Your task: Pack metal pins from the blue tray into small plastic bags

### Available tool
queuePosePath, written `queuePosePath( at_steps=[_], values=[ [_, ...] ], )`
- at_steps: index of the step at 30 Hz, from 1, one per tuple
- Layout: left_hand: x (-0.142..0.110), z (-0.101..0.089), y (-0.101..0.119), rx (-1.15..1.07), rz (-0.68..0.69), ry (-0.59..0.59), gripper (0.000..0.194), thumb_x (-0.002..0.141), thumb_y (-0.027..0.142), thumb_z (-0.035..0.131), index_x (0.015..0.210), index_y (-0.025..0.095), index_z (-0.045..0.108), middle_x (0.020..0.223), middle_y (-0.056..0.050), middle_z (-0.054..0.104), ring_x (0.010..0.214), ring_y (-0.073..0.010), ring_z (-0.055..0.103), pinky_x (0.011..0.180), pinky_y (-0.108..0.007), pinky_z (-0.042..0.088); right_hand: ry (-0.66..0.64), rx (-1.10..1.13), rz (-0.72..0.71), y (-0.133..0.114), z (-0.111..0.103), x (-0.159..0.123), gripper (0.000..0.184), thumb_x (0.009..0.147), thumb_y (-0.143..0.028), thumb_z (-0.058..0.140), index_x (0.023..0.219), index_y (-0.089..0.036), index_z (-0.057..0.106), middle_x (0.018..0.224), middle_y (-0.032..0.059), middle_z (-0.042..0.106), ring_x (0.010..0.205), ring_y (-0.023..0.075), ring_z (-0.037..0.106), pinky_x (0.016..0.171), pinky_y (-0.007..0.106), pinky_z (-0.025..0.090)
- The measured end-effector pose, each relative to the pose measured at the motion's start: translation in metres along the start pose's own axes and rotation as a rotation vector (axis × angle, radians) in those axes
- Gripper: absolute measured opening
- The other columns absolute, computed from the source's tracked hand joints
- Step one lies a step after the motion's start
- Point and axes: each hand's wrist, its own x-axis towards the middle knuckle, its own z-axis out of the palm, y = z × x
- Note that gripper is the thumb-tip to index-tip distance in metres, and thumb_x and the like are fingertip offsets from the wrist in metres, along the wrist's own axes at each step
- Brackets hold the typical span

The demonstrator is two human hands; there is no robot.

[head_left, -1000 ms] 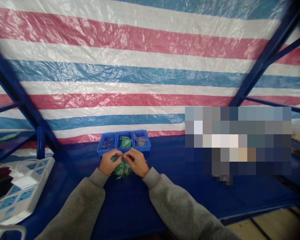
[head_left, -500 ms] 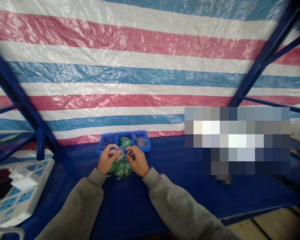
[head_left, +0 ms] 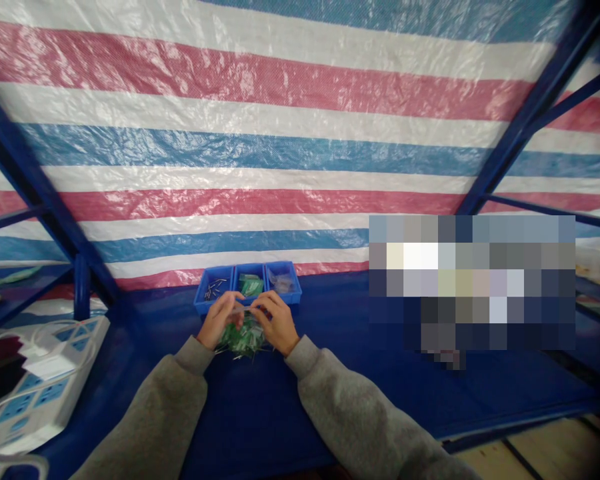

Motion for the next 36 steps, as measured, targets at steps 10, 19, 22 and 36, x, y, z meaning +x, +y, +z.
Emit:
queuePosePath(
  at_steps=[10,19,22,36],
  values=[
    [-0.0041,-0.0004,0.0,0.285,0.178,0.016,0.027,0.076,0.037,0.062,0.088,0.014,0.065,0.085,-0.007,0.067,0.078,-0.0194,0.063,0.066,-0.028,0.051,0.014,0.019,0.065,0.0084,0.0051,-0.0022,0.011,0.085,-0.024,0.051,0.084,-0.019,0.061,0.077,0.0014,0.062,0.064,0.0126,0.056,0.061,0.023,0.043],
    [-0.0031,0.0015,0.0053,0.096,0.089,0.041,0.042,0.073,0.03,0.066,0.106,0.018,0.043,0.065,0.002,0.063,0.056,-0.0127,0.06,0.059,-0.026,0.05,-0.035,0.077,-0.013,0.0029,0.0005,-0.0021,0.031,0.09,-0.017,0.039,0.114,-0.023,0.058,0.098,0.0059,0.06,0.073,0.0131,0.057,0.072,0.026,0.047],
    [-0.0033,0.003,0.0063,0.061,0.068,0.017,0.047,0.073,0.031,0.066,0.109,0.018,0.038,0.063,0.003,0.061,0.054,-0.0122,0.059,0.058,-0.026,0.049,0.003,0.033,-0.032,0.0032,0.0001,-0.0017,0.024,0.087,-0.018,0.048,0.106,-0.023,0.063,0.106,0.0075,0.055,0.086,0.0155,0.057,0.077,0.027,0.047],
    [-0.0048,0.0012,0.0037,0.665,0.469,0.086,0.014,0.079,0.03,0.06,0.079,0.016,0.065,0.081,-0.006,0.064,0.08,-0.0177,0.06,0.077,-0.029,0.047,0.024,0.0,-0.046,0.0085,0.0046,-0.0022,0.015,0.088,-0.021,0.049,0.085,-0.019,0.063,0.082,0.0035,0.065,0.078,0.0145,0.059,0.073,0.025,0.046]
  ],
)
